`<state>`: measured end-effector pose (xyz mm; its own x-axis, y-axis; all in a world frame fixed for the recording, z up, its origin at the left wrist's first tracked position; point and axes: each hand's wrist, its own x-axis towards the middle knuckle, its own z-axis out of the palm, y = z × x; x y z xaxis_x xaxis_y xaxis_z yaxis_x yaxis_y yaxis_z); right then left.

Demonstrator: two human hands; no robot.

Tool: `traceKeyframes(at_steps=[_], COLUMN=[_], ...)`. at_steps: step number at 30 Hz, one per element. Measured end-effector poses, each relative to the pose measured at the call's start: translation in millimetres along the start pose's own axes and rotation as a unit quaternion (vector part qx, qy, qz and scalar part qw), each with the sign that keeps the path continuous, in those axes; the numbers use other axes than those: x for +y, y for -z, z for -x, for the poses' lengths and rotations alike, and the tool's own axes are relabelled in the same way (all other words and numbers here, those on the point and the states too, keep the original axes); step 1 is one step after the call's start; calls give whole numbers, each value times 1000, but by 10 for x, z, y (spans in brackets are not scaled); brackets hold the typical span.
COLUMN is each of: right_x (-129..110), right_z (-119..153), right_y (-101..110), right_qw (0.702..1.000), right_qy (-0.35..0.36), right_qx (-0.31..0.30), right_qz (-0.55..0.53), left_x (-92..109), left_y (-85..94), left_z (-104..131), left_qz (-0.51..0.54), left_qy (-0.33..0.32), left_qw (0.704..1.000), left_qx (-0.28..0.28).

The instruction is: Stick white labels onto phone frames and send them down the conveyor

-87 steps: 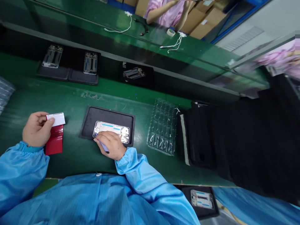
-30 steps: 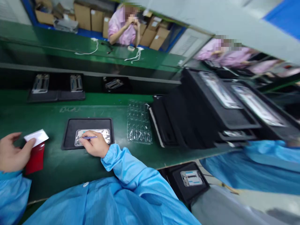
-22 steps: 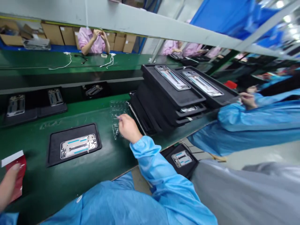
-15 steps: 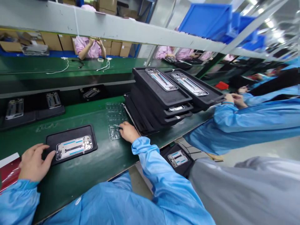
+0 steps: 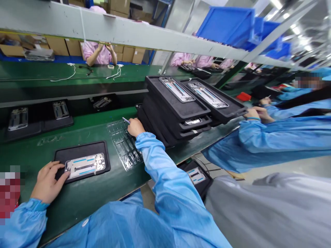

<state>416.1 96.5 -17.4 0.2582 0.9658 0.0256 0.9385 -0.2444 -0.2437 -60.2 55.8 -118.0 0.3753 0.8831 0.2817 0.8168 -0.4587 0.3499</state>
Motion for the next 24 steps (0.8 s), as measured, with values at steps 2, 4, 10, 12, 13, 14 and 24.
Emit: traceKeyframes(at_steps=[2,4,10,12,13,14,24], right_x=[-81,-129,-90,-66,-60,-56,-168], right_z=[-294,-479,-655,-660,-656,-649,-446], right_y=[-33,-74,-163,-171,-170,-164,97], right_qw=[1000,998,994,993,993,993,995], right_qy=[-20,-30,-51,-64,-70,-75,-97], right_qx=[-17,-37,-70,-68,-65,-63,-37], right_qz=[15,28,60,68,70,70,-5], left_x=[59,119,313,375,404,431,584], left_y=[-9,-13,-14,-25,-31,-37,29], left_z=[28,56,106,123,134,145,233], left_qz=[5,14,50,60,64,68,86], left_qy=[-4,-7,-21,-20,-19,-18,30], left_qw=[1000,1000,998,998,998,997,996], left_qx=[5,15,25,20,16,13,-1])
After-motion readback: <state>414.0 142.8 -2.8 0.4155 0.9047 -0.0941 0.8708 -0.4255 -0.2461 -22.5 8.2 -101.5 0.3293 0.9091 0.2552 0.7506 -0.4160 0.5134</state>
